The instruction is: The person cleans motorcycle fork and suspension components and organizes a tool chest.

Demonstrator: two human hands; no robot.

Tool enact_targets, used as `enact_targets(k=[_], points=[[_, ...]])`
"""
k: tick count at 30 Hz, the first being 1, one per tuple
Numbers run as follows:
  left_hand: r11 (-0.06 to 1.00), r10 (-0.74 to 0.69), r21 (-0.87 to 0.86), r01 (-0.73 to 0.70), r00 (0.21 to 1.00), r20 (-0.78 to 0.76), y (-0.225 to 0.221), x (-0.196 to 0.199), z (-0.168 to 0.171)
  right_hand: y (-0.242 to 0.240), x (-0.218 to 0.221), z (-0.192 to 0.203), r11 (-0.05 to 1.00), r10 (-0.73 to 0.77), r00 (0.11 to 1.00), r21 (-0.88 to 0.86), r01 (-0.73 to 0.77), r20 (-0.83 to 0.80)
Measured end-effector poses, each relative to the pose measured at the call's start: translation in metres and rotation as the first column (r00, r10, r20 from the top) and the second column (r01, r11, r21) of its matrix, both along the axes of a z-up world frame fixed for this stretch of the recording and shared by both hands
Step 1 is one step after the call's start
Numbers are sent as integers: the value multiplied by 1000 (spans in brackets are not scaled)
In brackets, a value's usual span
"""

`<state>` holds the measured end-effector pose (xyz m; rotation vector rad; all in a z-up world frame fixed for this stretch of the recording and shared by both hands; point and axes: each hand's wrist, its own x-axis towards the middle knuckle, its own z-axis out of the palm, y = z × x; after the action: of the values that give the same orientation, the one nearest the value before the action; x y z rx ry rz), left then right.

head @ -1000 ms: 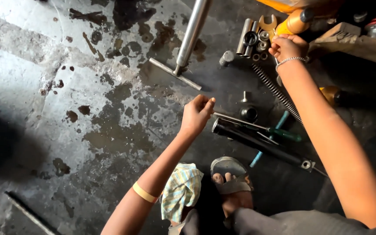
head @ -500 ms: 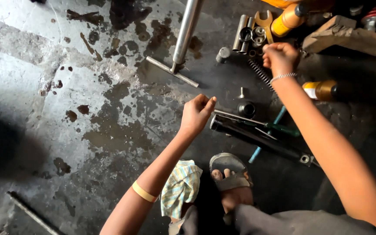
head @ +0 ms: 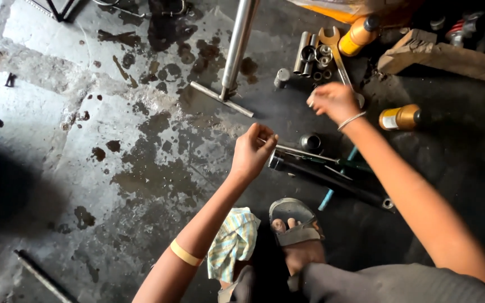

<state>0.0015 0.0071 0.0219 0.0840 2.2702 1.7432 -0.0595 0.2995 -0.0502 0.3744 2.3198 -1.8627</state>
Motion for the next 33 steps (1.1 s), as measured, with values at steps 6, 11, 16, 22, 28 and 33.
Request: enact_targets(k=[6, 11, 16, 22, 28, 33], points=[[999, 17, -37, -17, 1000, -1, -5, -1, -13, 54, -53, -18, 952, -304, 950, -8, 304, -72], [997, 2, -83, -1, 1000, 4, -14, 3, -8, 56, -69, -71, 971, -239, 951, -52, 233, -196], [992, 26, -127, -19, 998, 49, -23, 2, -6, 64, -81, -120, 985, -36, 869, 130, 115, -493], [998, 20, -63, -18, 999, 27, -19, 2, -7, 60, -70, -90, 966, 0, 881, 228, 122, -473], [996, -10, -91, 8, 1000, -16, -19, 4, -6, 25, -5, 8, 895, 0, 876, 390, 214, -482], [997, -7, -72, 8, 1000, 13, -17, 2, -1, -41, 72, 89, 469, 517, 853, 808, -358, 78]])
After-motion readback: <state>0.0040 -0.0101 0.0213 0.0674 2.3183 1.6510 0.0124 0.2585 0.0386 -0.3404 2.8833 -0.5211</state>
